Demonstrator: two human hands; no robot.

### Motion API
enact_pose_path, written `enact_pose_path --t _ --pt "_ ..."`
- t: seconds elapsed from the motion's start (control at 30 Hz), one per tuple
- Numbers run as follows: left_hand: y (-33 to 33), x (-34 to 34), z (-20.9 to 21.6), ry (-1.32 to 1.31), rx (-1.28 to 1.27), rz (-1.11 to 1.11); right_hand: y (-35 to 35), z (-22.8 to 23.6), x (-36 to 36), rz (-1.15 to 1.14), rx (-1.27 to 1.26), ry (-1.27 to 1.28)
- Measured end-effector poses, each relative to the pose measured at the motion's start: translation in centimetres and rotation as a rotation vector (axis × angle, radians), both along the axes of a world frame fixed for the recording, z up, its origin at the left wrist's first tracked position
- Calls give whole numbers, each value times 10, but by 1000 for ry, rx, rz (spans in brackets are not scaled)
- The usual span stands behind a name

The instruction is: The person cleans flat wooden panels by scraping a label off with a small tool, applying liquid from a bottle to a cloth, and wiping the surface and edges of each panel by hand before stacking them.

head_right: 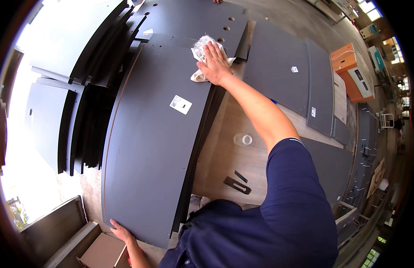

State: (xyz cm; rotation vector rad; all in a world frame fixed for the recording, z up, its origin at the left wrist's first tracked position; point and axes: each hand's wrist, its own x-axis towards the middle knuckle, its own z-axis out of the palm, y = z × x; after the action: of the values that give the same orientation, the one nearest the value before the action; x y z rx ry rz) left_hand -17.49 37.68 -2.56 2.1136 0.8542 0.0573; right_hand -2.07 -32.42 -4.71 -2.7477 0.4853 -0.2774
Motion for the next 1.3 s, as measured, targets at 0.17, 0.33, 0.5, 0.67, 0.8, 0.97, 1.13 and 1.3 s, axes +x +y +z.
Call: enact_pose_path --t 0.17,0.33,0.5,0.67,0.8,0.97,1.13,1.3 --pt "8 -2 -4 -44 -46 -19 92 3 -58 151 13 -42" --pt "6 -3 -4 -41 -88 -14 238 25 -149 331 43 -20" --pt "-6 -2 6 -94 -237 16 379 42 -236 641 100 46" --pt "12 -3 -5 -194 -552 8 459 47 -287 860 350 4" --pt "22 -13 -15 -220 -582 -130 517 30 -316 1064 470 -219" --pt "36 -89 -20 34 -905 -440 528 57 -341 901 787 -8" --pt "12 -181 -9 348 -796 -951 459 82 -311 132 1056 -209" --pt "29 -177 -19 344 -791 -911 428 71 -258 153 657 -301"
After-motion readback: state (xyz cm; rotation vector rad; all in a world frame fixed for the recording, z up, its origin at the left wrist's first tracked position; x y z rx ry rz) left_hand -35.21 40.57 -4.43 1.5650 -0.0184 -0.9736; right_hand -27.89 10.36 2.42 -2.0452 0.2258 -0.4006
